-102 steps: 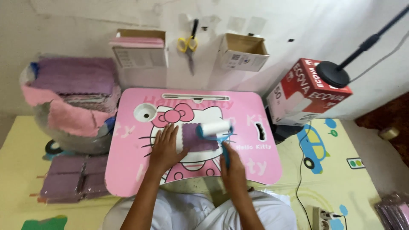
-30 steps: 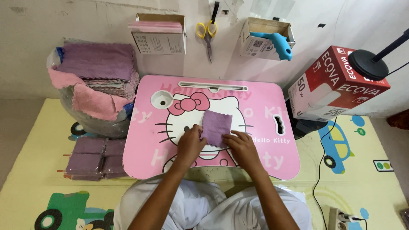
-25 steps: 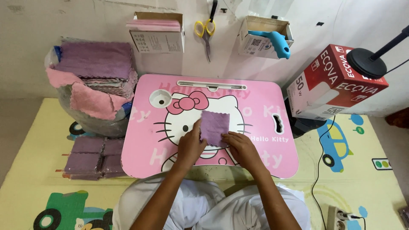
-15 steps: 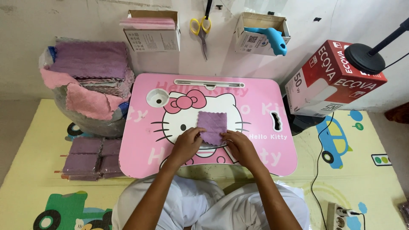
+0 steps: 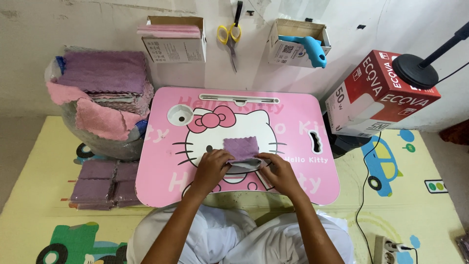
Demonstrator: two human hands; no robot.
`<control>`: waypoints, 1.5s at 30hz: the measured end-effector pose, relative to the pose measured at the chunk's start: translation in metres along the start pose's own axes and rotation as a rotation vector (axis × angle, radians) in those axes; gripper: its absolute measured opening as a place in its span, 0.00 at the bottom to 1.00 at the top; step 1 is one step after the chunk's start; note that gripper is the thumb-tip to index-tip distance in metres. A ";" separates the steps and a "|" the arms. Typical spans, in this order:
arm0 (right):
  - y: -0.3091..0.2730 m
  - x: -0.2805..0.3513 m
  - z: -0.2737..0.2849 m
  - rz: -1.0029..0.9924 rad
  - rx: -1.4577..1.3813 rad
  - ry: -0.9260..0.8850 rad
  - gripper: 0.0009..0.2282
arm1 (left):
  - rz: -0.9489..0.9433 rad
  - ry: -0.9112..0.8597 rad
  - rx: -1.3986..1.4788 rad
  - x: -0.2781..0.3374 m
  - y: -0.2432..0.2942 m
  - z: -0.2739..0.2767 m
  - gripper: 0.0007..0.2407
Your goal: Using a lint roller to clean small purple fabric squares and stacking them on a folding table.
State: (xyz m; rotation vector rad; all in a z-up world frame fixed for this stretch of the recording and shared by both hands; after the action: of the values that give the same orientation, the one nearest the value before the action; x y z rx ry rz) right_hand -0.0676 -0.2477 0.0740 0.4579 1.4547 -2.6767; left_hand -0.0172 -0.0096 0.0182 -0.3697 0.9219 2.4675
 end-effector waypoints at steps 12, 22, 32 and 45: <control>0.026 -0.020 -0.022 -0.100 0.274 0.057 0.09 | 0.166 -0.021 0.043 -0.019 -0.007 0.007 0.10; 0.016 -0.027 -0.031 -0.258 0.206 0.180 0.07 | 0.257 0.013 -0.033 -0.045 0.006 0.002 0.16; 0.004 -0.031 -0.036 -0.315 0.262 0.210 0.08 | 0.193 -0.020 -0.261 -0.052 0.002 -0.004 0.19; 0.009 -0.036 -0.040 -0.154 0.457 0.274 0.07 | -0.294 -0.177 -0.234 -0.040 0.029 -0.017 0.17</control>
State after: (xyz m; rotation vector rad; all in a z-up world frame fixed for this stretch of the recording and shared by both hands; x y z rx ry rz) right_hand -0.0219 -0.2225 0.0565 0.7965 0.9416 -3.1795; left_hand 0.0032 -0.0538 0.0372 -0.3315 0.4706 2.2935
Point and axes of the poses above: each hand's wrist, its own x-axis away from the middle knuckle, its own z-axis out of the back of the hand, y = z × x, the point moved 2 cm from there along -x, towards the middle knuckle, and after that the axes turned 13 degrees about y, right-handed, at the moved point
